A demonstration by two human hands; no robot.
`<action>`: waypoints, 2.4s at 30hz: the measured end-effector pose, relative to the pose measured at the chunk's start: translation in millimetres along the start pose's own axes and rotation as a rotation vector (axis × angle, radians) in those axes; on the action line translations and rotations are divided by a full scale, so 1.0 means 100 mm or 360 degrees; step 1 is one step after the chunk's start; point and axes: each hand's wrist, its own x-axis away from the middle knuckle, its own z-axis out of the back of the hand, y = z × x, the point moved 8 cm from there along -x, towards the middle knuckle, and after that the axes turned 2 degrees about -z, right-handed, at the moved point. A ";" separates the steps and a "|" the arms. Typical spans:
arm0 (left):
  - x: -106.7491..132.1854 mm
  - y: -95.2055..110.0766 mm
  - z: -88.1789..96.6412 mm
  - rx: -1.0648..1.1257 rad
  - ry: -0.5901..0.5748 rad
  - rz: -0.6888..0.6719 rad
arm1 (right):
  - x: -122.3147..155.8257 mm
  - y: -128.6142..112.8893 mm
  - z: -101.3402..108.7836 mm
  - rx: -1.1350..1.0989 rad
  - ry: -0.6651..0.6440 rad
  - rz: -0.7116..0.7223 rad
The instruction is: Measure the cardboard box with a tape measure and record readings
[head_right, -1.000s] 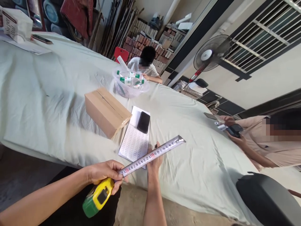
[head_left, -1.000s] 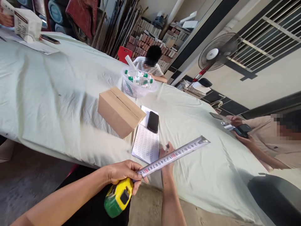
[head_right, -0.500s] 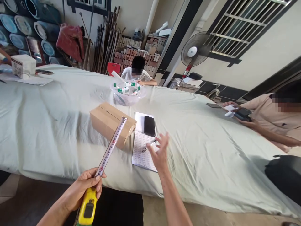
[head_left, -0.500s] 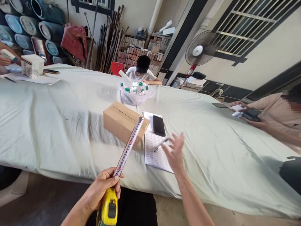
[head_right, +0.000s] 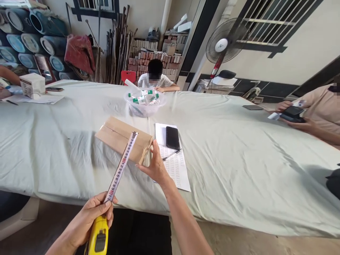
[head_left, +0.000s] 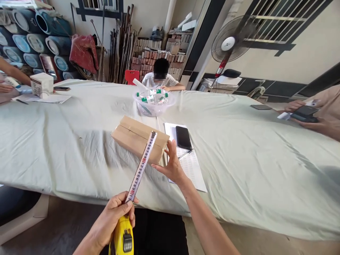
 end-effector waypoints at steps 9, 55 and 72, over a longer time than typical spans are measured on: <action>0.05 -0.01 0.00 -0.0147 0.0020 0.0015 | 0.04 -0.35 0.10 0.0257 -0.0064 0.0397; 0.06 1.66 0.14 -0.2524 -0.0283 -0.0149 | 0.13 -0.34 0.48 -0.0568 -0.0645 -0.0558; -0.25 1.95 0.01 -0.2504 -0.0428 -0.0223 | 0.44 -0.25 0.45 -0.0497 -0.0465 -0.0673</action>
